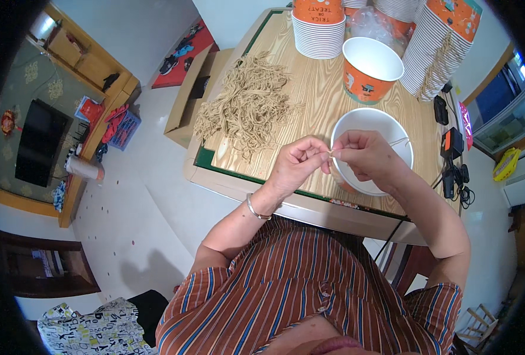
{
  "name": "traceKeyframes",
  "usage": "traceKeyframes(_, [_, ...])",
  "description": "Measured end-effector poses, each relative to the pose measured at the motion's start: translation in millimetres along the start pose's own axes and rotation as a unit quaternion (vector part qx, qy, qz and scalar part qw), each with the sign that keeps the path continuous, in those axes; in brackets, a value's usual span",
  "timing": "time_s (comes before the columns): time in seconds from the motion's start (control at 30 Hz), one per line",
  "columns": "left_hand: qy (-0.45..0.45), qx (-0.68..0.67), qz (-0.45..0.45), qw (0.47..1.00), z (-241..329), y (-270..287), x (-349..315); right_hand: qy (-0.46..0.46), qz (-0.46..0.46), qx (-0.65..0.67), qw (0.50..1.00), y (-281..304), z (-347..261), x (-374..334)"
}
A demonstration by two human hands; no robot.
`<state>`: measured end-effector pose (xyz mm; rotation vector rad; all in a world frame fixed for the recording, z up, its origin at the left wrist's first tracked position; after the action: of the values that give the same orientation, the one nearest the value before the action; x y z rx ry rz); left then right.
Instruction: Attaching string handles to decorative Halloween-themed paper buckets.
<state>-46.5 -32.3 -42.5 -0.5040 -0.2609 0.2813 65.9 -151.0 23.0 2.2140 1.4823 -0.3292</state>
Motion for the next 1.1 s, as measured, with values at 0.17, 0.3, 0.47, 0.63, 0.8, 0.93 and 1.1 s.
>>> traceKeyframes(0.17, [-0.022, -0.076, 0.029, 0.996, -12, -2, -3, -0.022, -0.013, 0.042, 0.999, 2, 7, 2])
traceKeyframes(0.3, [-0.033, -0.152, 0.032, 0.987, -21, -4, -7, -0.026, -0.02, 0.055, 0.998, 3, 10, 1])
traceKeyframes(0.47, [-0.037, -0.203, 0.053, 0.977, -23, -5, -7, -0.007, 0.005, -0.003, 1.0, 2, 5, -2])
traceKeyframes(0.63, [-0.048, -0.176, 0.056, 0.982, -20, -7, -9, 0.026, 0.025, -0.081, 0.996, 1, 9, -1])
traceKeyframes(0.8, [-0.039, -0.176, 0.044, 0.983, -19, -12, -10, 0.044, 0.022, -0.087, 0.995, 2, 8, 0])
traceKeyframes(0.93, [-0.036, -0.121, 0.03, 0.992, -15, -14, -9, 0.047, 0.023, -0.089, 0.995, 1, 7, 0])
traceKeyframes(1.1, [-0.029, -0.092, 0.03, 0.995, -10, -14, -8, 0.043, 0.026, -0.099, 0.994, 0, 7, 1])
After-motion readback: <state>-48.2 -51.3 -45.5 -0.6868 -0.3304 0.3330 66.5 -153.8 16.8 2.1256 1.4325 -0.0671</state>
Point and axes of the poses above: each hand's wrist, its own x-axis towards the middle knuckle, its own y-axis out of the back of the hand, z = x × y, the point moved 4 cm from there along x, towards the middle knuckle, and after that the axes turned 13 degrees about -x, right-handed, at the moved point
